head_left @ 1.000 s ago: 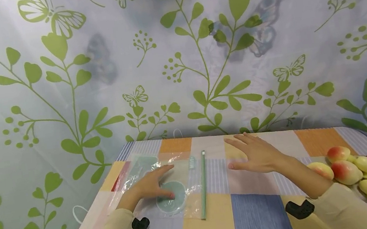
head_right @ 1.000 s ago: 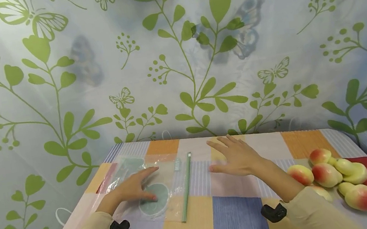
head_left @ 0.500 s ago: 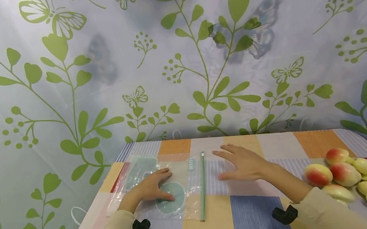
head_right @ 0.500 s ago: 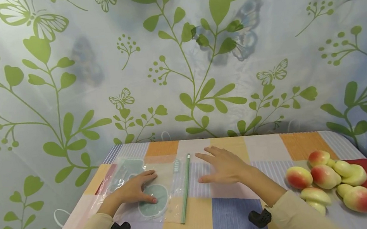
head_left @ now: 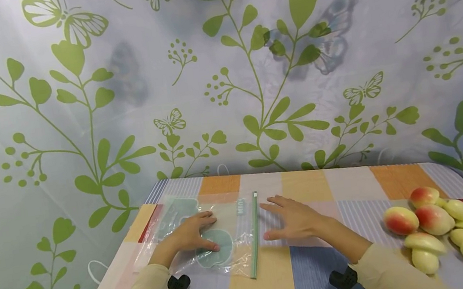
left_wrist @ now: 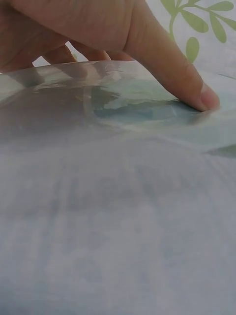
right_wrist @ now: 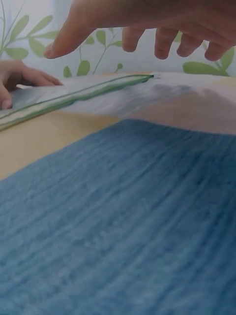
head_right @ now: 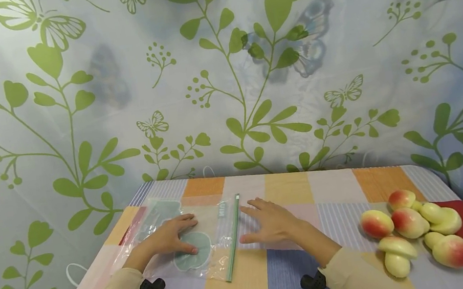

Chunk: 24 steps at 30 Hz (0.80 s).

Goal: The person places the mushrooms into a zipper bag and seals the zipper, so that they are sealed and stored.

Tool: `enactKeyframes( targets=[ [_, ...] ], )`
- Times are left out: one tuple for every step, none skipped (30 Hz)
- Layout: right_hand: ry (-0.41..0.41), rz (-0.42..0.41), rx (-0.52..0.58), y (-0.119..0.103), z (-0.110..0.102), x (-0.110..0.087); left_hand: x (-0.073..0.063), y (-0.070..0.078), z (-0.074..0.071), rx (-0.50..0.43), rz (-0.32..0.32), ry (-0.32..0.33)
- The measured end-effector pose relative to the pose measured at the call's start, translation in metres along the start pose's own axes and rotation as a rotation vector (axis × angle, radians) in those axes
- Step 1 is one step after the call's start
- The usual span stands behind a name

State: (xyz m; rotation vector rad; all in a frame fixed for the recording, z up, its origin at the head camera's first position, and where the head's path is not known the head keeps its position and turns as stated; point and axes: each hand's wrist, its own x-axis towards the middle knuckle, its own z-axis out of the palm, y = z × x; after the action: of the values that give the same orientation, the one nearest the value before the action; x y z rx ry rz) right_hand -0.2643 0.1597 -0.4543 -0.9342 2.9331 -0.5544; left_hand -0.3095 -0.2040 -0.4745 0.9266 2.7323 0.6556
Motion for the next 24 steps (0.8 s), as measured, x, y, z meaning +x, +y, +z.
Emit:
enactKeyframes(
  targets=[
    [-0.007,0.002,-0.003,0.000,0.003,0.000,0.000,0.000,0.000,-0.001,0.000,0.000],
    [-0.017,0.009,-0.010,0.000,0.005,0.001,0.000,0.000,0.000,-0.002,0.000,0.000],
    [-0.024,0.014,-0.016,-0.001,0.007,0.001,0.000,0.000,0.000,-0.003,0.001,-0.001],
    [-0.030,0.019,-0.023,-0.001,0.010,0.002,0.000,0.001,-0.001,-0.003,0.001,-0.001],
    [-0.037,0.023,-0.027,-0.002,0.012,0.002,0.000,0.001,-0.001,-0.003,0.002,-0.001],
    [-0.042,0.026,-0.031,-0.003,0.013,0.003,0.000,0.001,-0.001,-0.003,0.002,-0.001],
    [-0.044,0.023,-0.034,-0.003,0.015,0.004,0.000,0.001,-0.001,-0.004,0.003,0.000],
    [-0.048,0.023,-0.036,-0.004,0.017,0.005,0.000,0.002,-0.001,-0.004,0.004,0.000],
    [-0.050,0.020,-0.032,-0.005,0.018,0.006,0.000,0.002,-0.001,-0.004,0.005,0.000],
    [-0.052,0.018,-0.032,-0.005,0.020,0.007,0.000,0.002,-0.001,-0.004,0.005,-0.001],
    [-0.053,0.015,-0.034,-0.005,0.022,0.008,0.000,0.002,-0.001,-0.005,0.006,-0.001],
    [-0.052,0.011,-0.035,-0.005,0.024,0.009,0.000,0.002,-0.001,-0.004,0.006,-0.002],
    [-0.050,0.008,-0.037,-0.005,0.025,0.010,0.000,0.002,-0.001,-0.005,0.006,-0.002],
    [-0.047,0.005,-0.037,-0.004,0.027,0.010,0.000,0.001,-0.001,-0.003,0.006,-0.002],
    [-0.042,0.001,-0.041,-0.004,0.029,0.011,0.000,0.001,-0.001,-0.003,0.006,0.000],
    [-0.038,-0.003,-0.049,-0.003,0.031,0.011,0.000,0.001,-0.001,-0.001,0.005,0.000],
    [-0.033,-0.009,-0.054,-0.002,0.032,0.012,0.000,0.001,-0.001,-0.001,0.005,0.001],
    [-0.029,-0.014,-0.055,-0.002,0.034,0.013,0.000,0.001,-0.001,0.001,0.005,0.003],
    [-0.025,-0.019,-0.061,-0.001,0.035,0.013,0.000,0.000,-0.001,0.001,0.005,0.005],
    [-0.023,-0.024,-0.066,-0.001,0.037,0.014,-0.001,0.000,-0.001,0.002,0.007,0.006],
    [-0.023,-0.029,-0.070,-0.001,0.038,0.015,-0.001,0.000,0.000,0.001,0.007,0.007],
    [-0.026,-0.033,-0.078,-0.001,0.039,0.015,-0.001,0.000,0.000,0.001,0.007,0.005],
    [-0.028,-0.035,-0.082,-0.002,0.040,0.016,-0.001,-0.001,0.000,-0.002,0.007,0.005],
    [-0.033,-0.034,-0.085,-0.002,0.041,0.017,-0.001,-0.001,0.000,-0.005,0.007,0.005]
  ],
)
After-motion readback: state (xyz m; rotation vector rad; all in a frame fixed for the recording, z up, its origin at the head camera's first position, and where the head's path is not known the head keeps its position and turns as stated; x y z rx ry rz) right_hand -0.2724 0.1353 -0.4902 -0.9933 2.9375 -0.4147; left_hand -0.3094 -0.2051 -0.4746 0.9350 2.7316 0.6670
